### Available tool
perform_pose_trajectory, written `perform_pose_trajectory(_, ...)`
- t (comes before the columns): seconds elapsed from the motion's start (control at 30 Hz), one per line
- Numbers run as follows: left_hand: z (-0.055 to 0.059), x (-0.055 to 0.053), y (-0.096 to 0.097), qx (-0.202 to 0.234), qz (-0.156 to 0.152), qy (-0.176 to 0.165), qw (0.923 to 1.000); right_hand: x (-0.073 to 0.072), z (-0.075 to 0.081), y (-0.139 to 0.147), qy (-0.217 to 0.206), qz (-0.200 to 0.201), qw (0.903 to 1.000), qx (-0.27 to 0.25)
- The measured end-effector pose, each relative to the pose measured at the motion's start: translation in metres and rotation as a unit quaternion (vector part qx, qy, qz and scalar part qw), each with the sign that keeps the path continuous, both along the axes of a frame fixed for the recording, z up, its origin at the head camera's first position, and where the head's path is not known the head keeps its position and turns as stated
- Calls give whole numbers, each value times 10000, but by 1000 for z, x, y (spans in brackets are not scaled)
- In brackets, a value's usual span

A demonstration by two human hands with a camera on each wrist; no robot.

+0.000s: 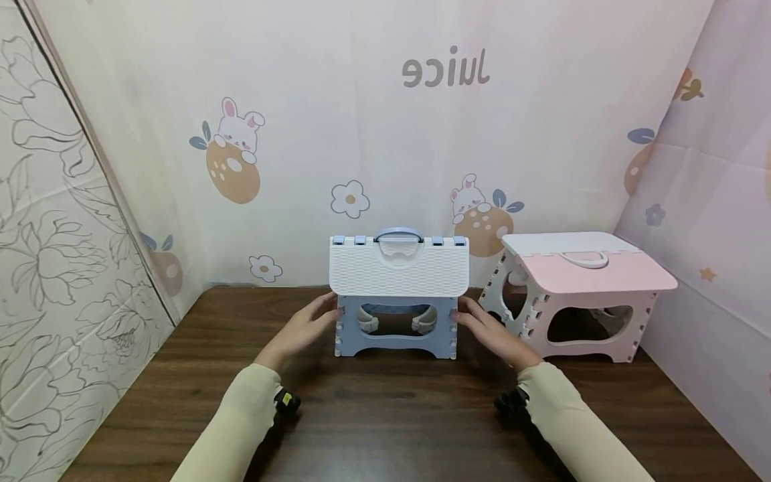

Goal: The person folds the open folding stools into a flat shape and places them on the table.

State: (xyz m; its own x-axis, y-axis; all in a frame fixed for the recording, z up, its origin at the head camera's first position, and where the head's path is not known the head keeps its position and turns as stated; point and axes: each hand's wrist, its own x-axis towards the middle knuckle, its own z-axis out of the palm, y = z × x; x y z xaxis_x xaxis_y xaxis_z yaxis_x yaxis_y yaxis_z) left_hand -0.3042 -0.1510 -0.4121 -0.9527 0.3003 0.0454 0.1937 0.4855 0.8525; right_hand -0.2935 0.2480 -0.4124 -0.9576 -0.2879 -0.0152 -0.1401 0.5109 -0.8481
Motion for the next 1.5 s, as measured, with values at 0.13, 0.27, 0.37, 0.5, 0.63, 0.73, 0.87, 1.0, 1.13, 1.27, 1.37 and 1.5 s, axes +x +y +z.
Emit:
perform_pose_trajectory(0.13,0,-2,2,210,-1,7,9998,-1,2,0,-113,-13,9999,-37)
perform_pose_trajectory(0.27,0,-2,5,388,-47,-89,9992,-2,3,-1,-160,71,9998,-78)
perform_pose_trajectory(0.37,0,-2,7,453,-67,-131,9989,-3,3,-2,-67,195,9996,-183)
perform_pose_trajectory(0.5,1,-3,11,530,-79,-61,9985,-4,2,-4,39,326,9984,-468)
perform_pose_trajectory(0.63,-1,-4,14,742,-206,20,9970,-6,0,-5,62,385,9968,-694)
perform_pose_trajectory(0.73,-2,-5,17,896,-300,106,9955,-7,-1,-5,42,373,9962,-783)
perform_pose_trajectory(0.87,-2,-6,19,968,-317,217,9946,-9,-2,-6,150,469,9948,-897)
perform_pose_trajectory(1.0,-3,-7,20,1047,-272,212,9939,-10,-3,-7,297,547,9938,-926)
perform_pose_trajectory(1.13,-5,-6,19,1160,-309,168,9926,-9,-3,-7,292,529,9936,-953)
perform_pose_trajectory(1.27,-6,-6,18,1214,-339,164,9919,-9,-4,-7,256,495,9940,-941)
perform_pose_trajectory(1.37,-5,-6,18,1235,-325,113,9917,-9,-4,-7,258,444,9945,-908)
perform_pose_trajectory(1.5,-5,-6,18,1219,-297,18,9921,-8,-3,-8,244,380,9950,-896)
